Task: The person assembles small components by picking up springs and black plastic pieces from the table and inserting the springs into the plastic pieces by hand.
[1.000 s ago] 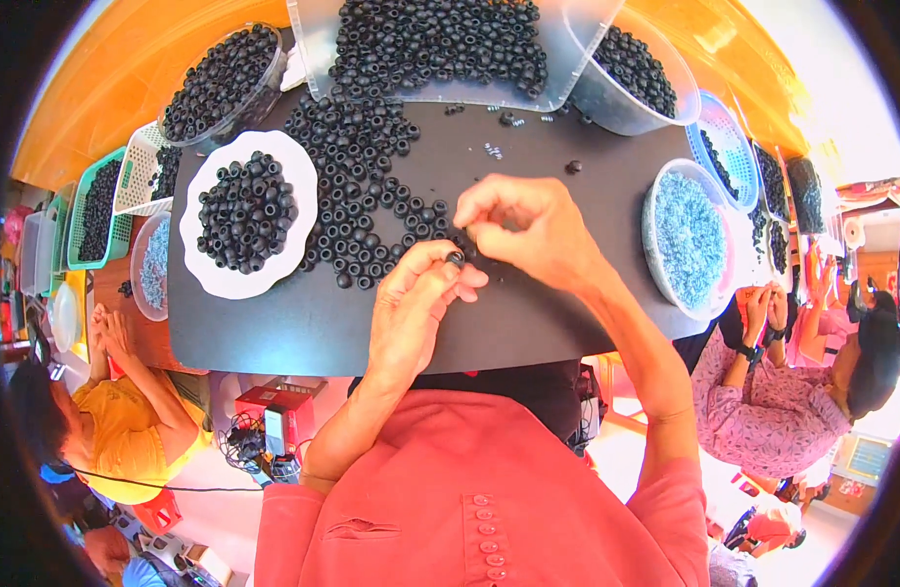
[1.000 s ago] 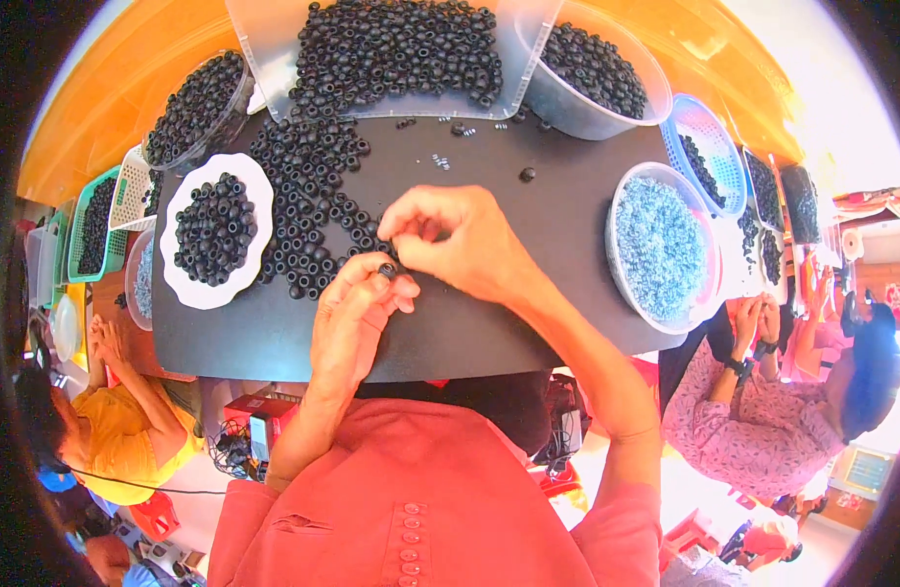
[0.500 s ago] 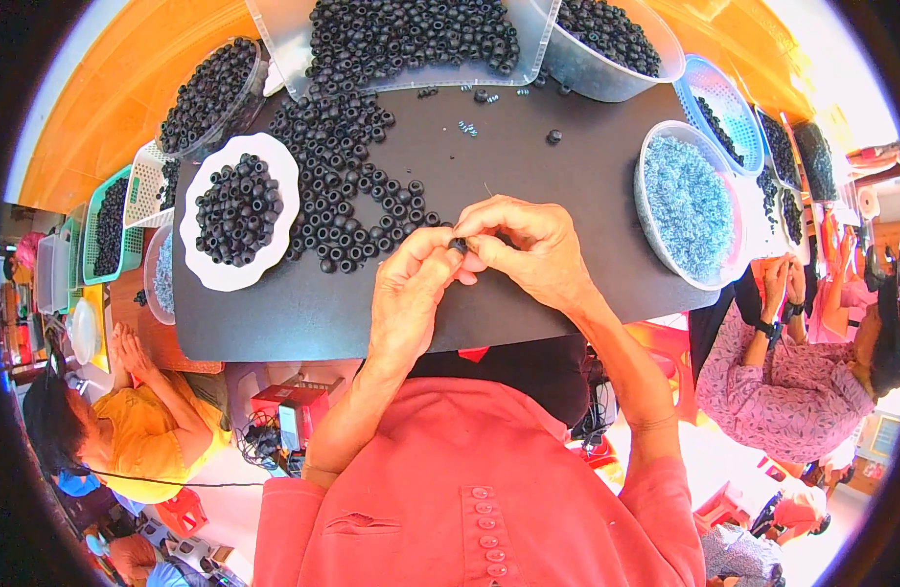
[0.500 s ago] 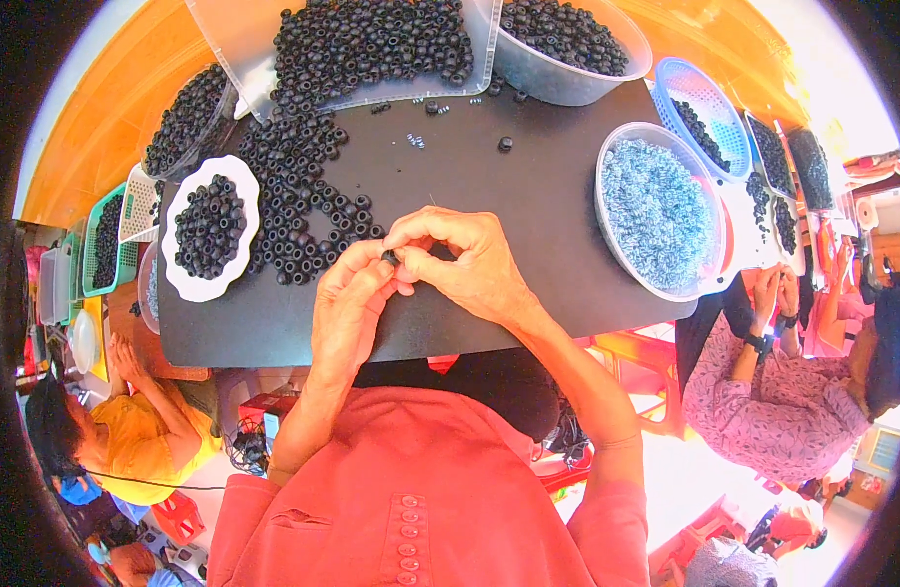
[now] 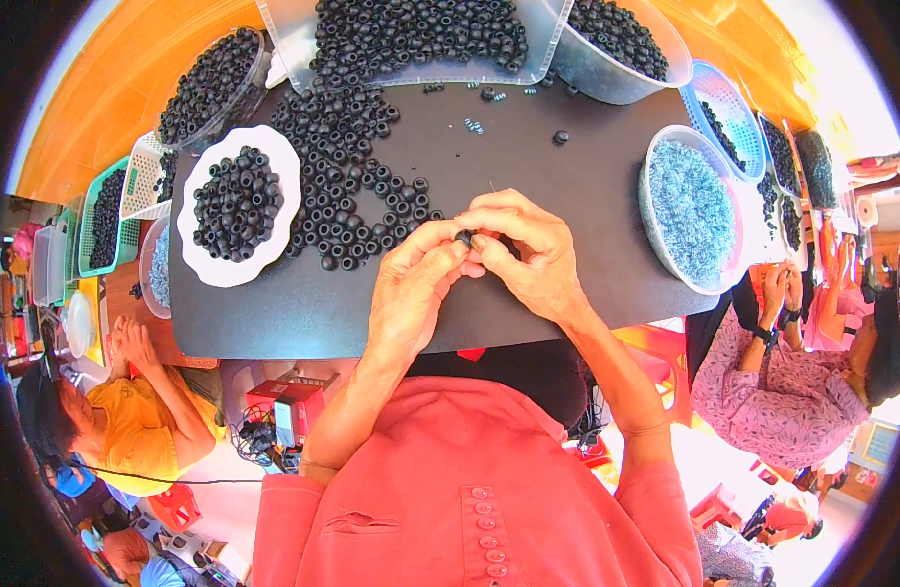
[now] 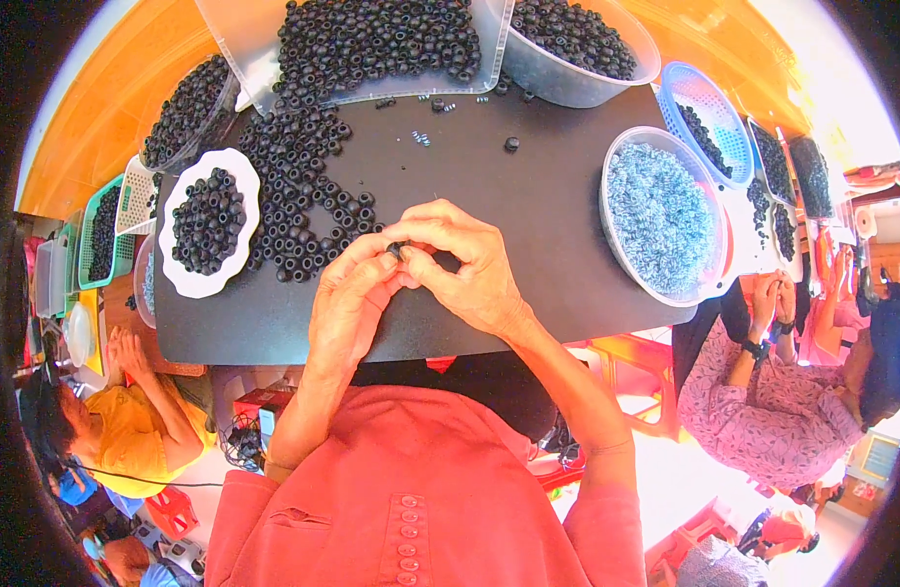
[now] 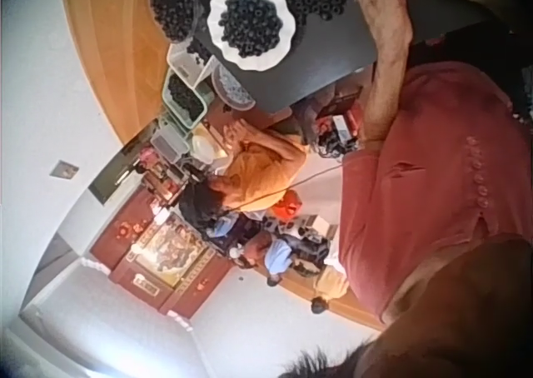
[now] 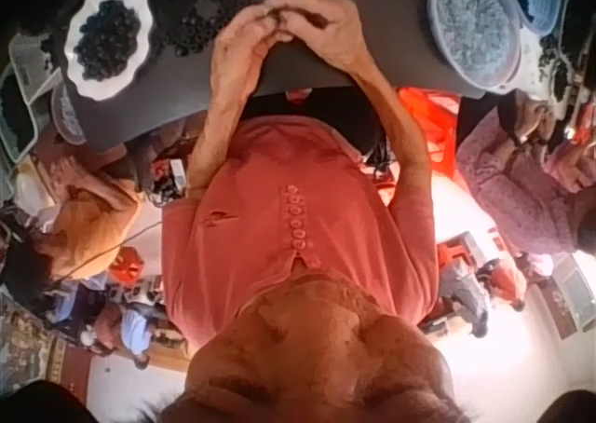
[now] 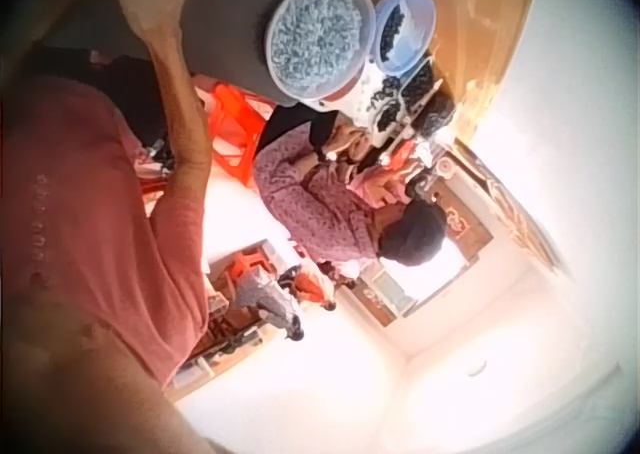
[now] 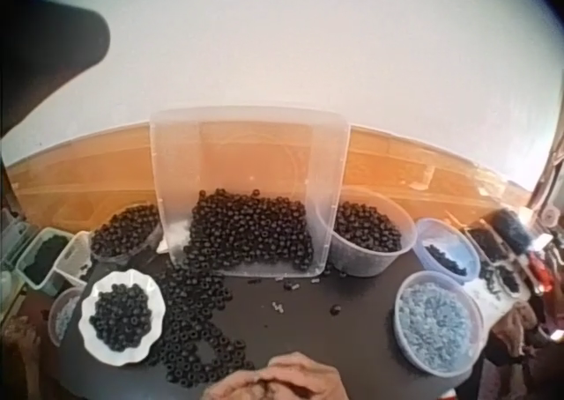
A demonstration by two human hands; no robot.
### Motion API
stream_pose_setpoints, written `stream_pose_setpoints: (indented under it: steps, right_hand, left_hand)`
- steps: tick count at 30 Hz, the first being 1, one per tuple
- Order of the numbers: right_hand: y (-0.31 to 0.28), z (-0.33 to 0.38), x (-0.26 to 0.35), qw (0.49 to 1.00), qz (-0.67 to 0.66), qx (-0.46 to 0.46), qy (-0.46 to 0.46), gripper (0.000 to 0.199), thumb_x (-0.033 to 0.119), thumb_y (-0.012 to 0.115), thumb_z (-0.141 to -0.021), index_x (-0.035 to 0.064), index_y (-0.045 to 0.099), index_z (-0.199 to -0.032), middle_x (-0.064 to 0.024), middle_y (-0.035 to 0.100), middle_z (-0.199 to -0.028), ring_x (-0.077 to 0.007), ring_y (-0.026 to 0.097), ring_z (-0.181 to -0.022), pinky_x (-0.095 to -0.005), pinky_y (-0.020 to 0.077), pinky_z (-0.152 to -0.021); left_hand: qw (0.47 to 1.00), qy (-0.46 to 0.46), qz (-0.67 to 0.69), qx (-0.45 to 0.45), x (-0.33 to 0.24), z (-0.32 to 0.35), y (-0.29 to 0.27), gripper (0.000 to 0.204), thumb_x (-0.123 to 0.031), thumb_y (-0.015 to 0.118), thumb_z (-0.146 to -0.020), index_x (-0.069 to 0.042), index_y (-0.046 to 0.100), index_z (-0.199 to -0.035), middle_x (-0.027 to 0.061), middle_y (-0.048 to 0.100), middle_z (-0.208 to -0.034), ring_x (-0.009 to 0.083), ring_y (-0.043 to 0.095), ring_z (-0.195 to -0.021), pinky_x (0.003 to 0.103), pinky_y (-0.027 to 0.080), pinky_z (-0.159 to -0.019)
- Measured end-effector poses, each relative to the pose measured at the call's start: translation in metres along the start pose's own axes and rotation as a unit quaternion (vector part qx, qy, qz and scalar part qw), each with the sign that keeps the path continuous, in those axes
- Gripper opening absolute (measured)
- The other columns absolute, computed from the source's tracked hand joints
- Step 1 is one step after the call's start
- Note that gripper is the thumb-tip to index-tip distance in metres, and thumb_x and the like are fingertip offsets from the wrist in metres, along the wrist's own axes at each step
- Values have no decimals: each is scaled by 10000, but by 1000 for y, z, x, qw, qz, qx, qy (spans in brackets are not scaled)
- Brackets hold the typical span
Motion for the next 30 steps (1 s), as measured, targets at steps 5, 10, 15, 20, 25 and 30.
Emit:
stream_pose_setpoints:
  steps: [5,10,15,20,25,30]
  right_hand:
    - [4,1,4,998,57,-6,-15,323,-48,663,-731,46,645,-1039,-94,605,-986,-141,609,-786,-265,514,-711]
    - [7,3,7,985,149,-36,-79,355,-58,702,-684,12,642,-1027,-83,605,-981,-114,564,-701,-233,485,-633]
    - [7,5,9,970,204,-54,-120,353,-63,702,-655,14,649,-996,-86,619,-940,-143,560,-705,-245,484,-611]
    - [10,4,14,949,243,-62,-190,321,-3,699,-656,37,642,-970,-88,620,-904,-226,562,-735,-325,478,-661]
    - [8,1,12,965,228,-40,-120,325,6,674,-692,17,620,-1012,-104,610,-952,-258,558,-798,-361,460,-723]
    - [10,4,17,954,232,-41,-187,313,-23,696,-666,-11,629,-972,-107,624,-919,-252,590,-756,-344,471,-697]
  left_hand:
    - [1000,-12,20,-20,0,-2,-1,183,-24,503,-901,23,604,-1047,106,624,-977,179,602,-915,314,481,-832]
    - [998,-32,36,-28,4,-1,-4,167,-33,503,-901,18,606,-1022,111,632,-976,203,611,-946,314,469,-862]
    - [998,-53,41,-16,4,-1,-4,250,-67,517,-884,46,572,-1100,137,621,-1011,211,597,-987,315,450,-874]
    - [996,-55,69,-27,5,0,0,218,-70,520,-886,29,581,-1071,92,613,-974,163,583,-915,292,443,-817]
    - [997,-47,57,11,2,-5,2,140,-38,519,-896,-10,597,-1008,61,618,-968,161,588,-942,305,455,-873]
    - [996,-60,50,-31,7,1,-5,141,-43,526,-894,-15,596,-1012,32,601,-911,127,572,-883,299,457,-848]
Point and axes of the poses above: each hand's wrist, its own z-axis away from the middle knuckle, its own y-axis out of the palm, x = y × z, the point moved 4 cm from there along -z, towards the middle knuckle
